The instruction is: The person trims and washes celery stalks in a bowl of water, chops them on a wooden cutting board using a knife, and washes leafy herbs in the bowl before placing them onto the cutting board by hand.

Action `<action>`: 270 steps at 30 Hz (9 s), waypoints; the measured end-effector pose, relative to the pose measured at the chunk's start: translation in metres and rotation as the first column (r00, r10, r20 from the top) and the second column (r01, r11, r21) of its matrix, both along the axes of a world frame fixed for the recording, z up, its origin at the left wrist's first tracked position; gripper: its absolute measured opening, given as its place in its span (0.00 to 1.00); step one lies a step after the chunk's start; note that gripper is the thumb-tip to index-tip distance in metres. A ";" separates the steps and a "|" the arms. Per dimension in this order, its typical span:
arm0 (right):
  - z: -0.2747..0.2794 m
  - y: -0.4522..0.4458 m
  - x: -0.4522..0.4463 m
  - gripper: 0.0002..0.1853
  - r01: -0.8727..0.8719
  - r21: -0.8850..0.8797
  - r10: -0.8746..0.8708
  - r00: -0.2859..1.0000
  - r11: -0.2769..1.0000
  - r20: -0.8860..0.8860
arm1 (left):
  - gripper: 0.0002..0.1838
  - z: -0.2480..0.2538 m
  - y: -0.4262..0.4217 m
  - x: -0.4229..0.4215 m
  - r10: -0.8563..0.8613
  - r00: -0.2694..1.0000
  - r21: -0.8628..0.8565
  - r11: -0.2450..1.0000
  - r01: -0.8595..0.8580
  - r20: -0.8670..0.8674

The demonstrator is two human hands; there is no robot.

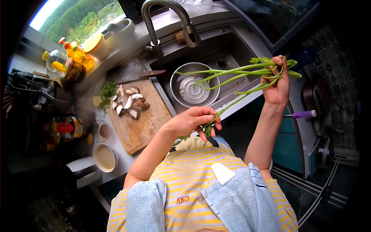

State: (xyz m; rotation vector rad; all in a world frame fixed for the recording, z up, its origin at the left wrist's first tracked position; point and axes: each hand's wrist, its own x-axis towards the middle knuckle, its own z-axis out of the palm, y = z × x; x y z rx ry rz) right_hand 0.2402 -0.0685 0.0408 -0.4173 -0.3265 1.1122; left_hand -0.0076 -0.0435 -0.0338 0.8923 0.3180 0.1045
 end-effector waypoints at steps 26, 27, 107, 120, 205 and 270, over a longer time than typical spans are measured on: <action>0.000 0.006 0.037 0.05 0.076 0.072 -0.078 0.996 0.995 0.030 | 0.12 -0.025 0.005 -0.046 0.094 0.995 -0.064 0.993 -0.096 -0.034; 0.000 0.005 0.037 0.05 0.057 0.094 -0.059 0.998 0.994 0.019 | 0.10 -0.026 0.005 -0.047 0.125 0.992 -0.111 0.986 -0.126 -0.023; -0.041 0.050 0.039 0.08 0.333 -0.201 -0.215 0.867 0.921 0.450 | 0.07 -0.061 0.024 -0.116 0.181 0.953 0.180 0.974 -0.139 -0.242; 0.003 0.018 -0.074 0.06 0.247 -0.189 0.060 0.450 0.951 0.891 | 0.27 -0.106 0.209 -0.271 0.854 0.231 0.842 0.349 0.411 -0.466; -0.294 0.112 -0.080 0.06 -0.852 -0.522 0.862 0.279 0.019 -0.424 | 0.17 -0.216 0.022 0.063 0.898 0.070 -0.241 -0.041 -0.970 -0.434; -0.350 0.144 -0.059 0.14 -0.597 -0.778 0.961 0.043 -0.195 -0.274 | 0.15 -0.252 0.033 0.049 0.829 -0.159 0.839 0.502 -0.210 -0.536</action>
